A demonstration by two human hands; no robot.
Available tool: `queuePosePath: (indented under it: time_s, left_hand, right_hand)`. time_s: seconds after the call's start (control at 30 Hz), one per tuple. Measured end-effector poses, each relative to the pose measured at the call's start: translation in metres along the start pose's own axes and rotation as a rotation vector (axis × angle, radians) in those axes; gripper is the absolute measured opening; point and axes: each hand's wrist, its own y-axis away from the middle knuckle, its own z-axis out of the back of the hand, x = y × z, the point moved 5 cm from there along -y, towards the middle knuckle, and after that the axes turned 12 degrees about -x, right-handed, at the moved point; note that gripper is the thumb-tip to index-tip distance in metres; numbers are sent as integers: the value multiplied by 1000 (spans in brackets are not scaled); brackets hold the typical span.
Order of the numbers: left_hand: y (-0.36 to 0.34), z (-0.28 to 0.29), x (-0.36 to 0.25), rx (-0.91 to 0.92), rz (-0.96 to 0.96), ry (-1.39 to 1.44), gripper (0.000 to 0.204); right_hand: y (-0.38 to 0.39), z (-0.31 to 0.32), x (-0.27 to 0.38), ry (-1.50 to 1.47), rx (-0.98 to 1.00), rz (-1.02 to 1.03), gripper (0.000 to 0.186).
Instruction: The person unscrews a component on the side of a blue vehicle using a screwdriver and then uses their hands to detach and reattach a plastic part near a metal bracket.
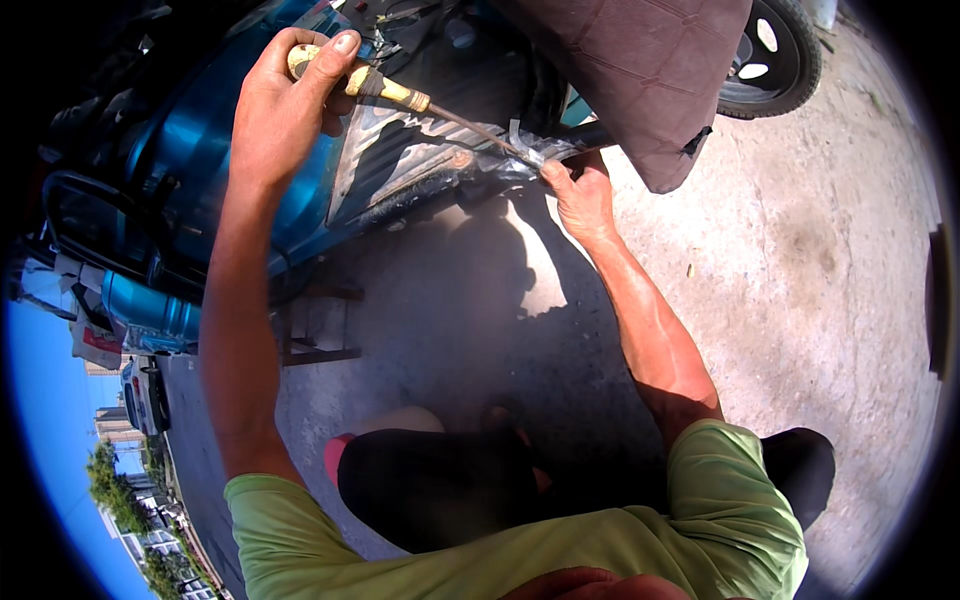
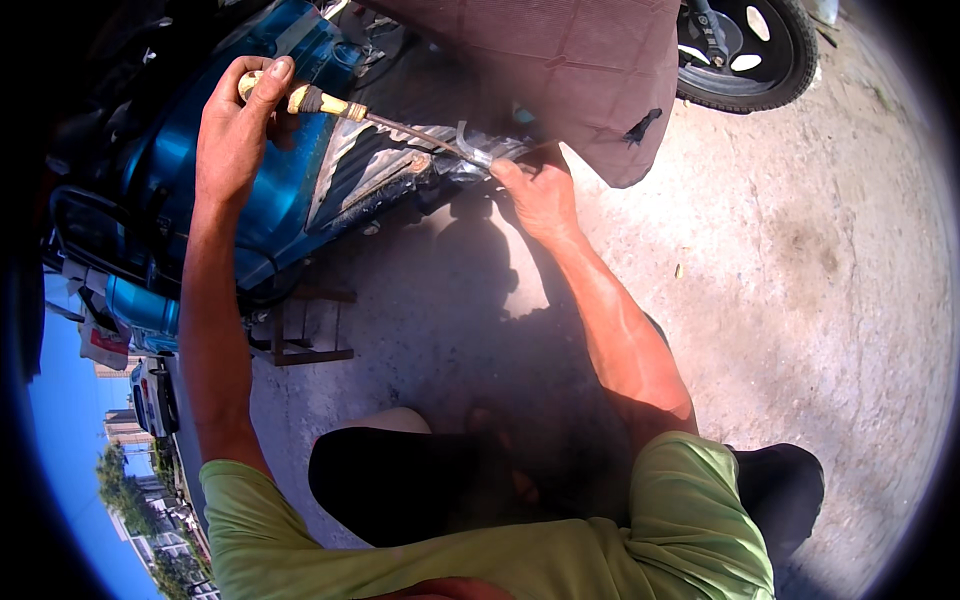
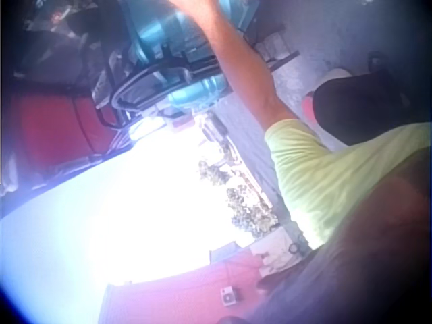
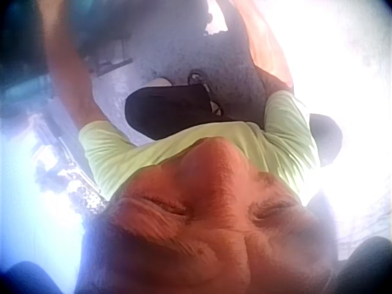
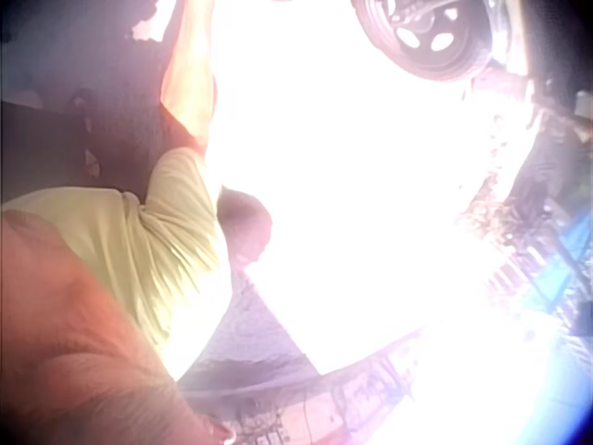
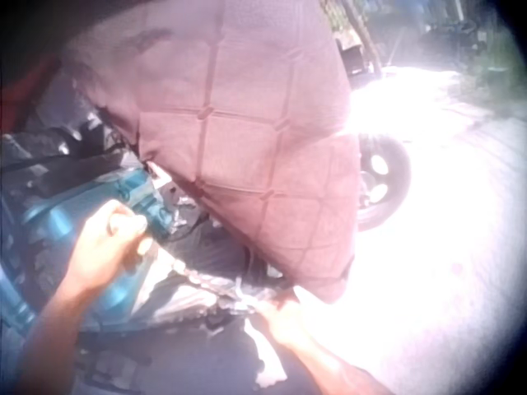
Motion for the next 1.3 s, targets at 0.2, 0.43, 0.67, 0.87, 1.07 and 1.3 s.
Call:
queuePosePath:
  time_s: [0.2, 0.43, 0.67, 0.87, 1.07, 1.3]
  left_hand:
    - [-3, -2, 4, -84, -142, 199, 57]
    - [-5, -2, -5, 41, 21, -77, 55]
    - [-2, 0, 4, -47, -169, 174, 56]
    - [-4, 3, 1, 103, 154, -191, 57]
    - [4, 5, 2, -34, -146, 144, 53]
    - [2, 3, -9, 101, 28, -20, 56]
  right_hand:
    - [1, -4, -1, -8, 6, -9, 80]
    - [-1, 3, -2, 37, 22, -19, 81]
    - [0, -1, -2, 38, 32, -18, 82]
    - [-2, 7, -4, 94, 32, -31, 81]
    - [-1, 0, -7, 55, 27, -6, 82]
    - [-3, 6, -7, 96, 40, -41, 80]
